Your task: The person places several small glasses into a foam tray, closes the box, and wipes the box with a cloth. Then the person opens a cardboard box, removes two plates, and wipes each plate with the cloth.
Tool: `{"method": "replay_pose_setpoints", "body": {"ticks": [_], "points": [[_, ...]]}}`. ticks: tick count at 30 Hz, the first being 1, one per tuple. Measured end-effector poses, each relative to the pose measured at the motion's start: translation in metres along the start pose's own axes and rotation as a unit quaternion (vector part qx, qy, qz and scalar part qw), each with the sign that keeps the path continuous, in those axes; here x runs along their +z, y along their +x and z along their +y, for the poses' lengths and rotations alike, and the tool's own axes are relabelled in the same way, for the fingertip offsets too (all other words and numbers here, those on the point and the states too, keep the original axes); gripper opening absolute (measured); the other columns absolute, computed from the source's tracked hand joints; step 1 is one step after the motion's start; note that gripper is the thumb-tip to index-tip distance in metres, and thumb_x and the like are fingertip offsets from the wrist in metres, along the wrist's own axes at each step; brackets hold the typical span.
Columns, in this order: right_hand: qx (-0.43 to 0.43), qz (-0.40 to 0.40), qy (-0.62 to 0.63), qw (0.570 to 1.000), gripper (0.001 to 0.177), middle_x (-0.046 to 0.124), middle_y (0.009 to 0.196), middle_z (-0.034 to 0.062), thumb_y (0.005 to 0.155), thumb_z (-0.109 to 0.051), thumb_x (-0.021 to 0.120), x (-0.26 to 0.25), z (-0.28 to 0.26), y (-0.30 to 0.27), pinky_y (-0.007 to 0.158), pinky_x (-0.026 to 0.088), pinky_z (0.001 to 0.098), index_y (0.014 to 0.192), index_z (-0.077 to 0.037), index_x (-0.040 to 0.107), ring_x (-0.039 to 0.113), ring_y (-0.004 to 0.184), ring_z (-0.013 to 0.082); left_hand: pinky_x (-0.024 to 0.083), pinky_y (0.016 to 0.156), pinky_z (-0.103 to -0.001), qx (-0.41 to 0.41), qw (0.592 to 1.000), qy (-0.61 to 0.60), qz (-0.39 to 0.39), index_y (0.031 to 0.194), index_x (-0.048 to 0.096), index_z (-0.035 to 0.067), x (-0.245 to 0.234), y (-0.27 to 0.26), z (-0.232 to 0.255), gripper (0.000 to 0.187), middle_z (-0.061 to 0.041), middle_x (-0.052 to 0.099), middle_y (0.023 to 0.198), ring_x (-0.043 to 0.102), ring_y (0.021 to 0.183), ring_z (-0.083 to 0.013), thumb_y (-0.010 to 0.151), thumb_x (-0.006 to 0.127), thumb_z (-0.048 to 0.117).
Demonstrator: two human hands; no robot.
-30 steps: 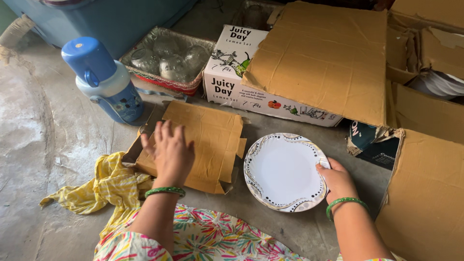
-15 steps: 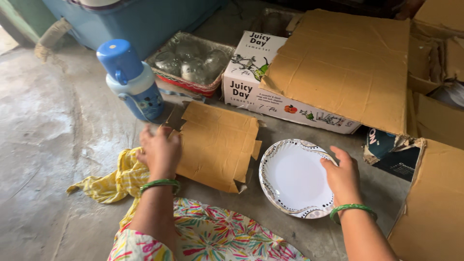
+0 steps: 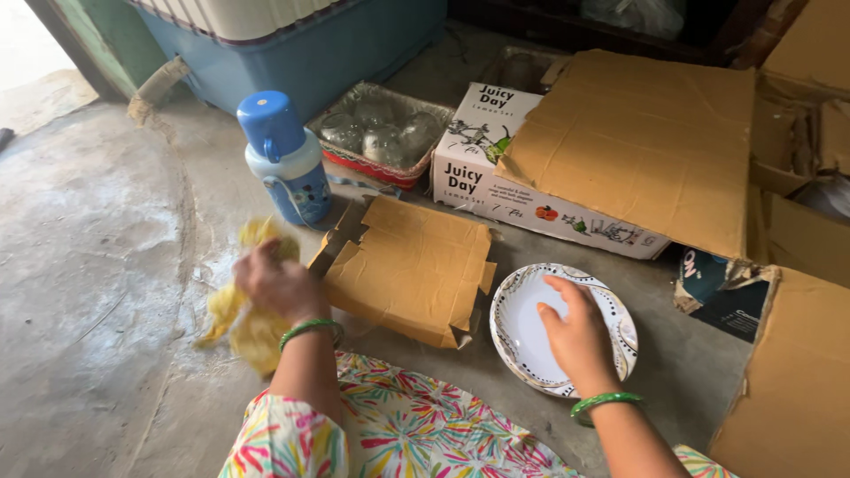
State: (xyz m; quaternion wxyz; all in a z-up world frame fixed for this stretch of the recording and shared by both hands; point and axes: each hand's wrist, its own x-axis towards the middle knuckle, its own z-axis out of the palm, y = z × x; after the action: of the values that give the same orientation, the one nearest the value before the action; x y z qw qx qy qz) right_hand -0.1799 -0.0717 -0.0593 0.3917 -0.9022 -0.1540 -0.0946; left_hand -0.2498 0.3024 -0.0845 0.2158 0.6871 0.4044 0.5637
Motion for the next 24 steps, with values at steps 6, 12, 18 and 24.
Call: {"method": "replay_pose_setpoints", "body": {"ticks": [6, 12, 18, 24], "points": [[0.007, -0.1, 0.179, 0.979, 0.088, 0.053, 0.146, 0.0032, 0.073, -0.009, 0.084, 0.01, -0.028, -0.009, 0.086, 0.059, 0.0323, 0.15, -0.024, 0.043, 0.062, 0.121, 0.0164, 0.052, 0.086, -0.035, 0.225, 0.858, -0.346, -0.306, 0.099, 0.069, 0.008, -0.032, -0.056, 0.112, 0.028, -0.008, 0.069, 0.1, 0.067, 0.098, -0.0279, 0.084, 0.06, -0.014], [0.077, -0.039, 0.27, 0.959, 0.06, 0.078, 0.113, 0.0045, 0.075, 0.016, 0.061, -0.028, 0.018, 0.013, 0.088, 0.057, 0.0287, 0.129, -0.01, 0.07, 0.071, 0.101, 0.0148, 0.053, 0.099, -0.035, 0.043, 0.677, -0.453, -0.578, 0.114, 0.069, 0.003, -0.044, -0.134, 0.15, 0.022, -0.016, 0.063, 0.125, 0.065, 0.116, -0.034, 0.095, 0.069, 0.013], [0.086, 0.087, 0.284, 0.951, 0.034, 0.074, 0.112, 0.0028, 0.09, 0.006, 0.063, -0.111, 0.022, 0.005, 0.088, 0.055, 0.0286, 0.121, -0.006, 0.07, 0.069, 0.1, 0.0133, 0.049, 0.096, -0.047, 0.27, 0.801, -0.151, -0.512, 0.12, 0.064, 0.001, -0.024, -0.178, 0.123, 0.046, -0.021, 0.059, 0.131, 0.057, 0.119, -0.0417, 0.081, 0.077, 0.021], [0.156, 0.005, -0.091, 0.984, 0.06, 0.069, 0.126, 0.0162, 0.081, -0.029, 0.076, -0.092, 0.027, -0.008, 0.098, 0.051, 0.0428, 0.134, -0.008, 0.058, 0.066, 0.114, 0.0335, 0.056, 0.084, -0.048, 0.085, 0.78, 0.054, -0.618, 0.101, 0.067, 0.001, -0.015, -0.187, 0.123, 0.048, -0.02, 0.068, 0.108, 0.067, 0.101, -0.0381, 0.087, 0.073, 0.046]]}}
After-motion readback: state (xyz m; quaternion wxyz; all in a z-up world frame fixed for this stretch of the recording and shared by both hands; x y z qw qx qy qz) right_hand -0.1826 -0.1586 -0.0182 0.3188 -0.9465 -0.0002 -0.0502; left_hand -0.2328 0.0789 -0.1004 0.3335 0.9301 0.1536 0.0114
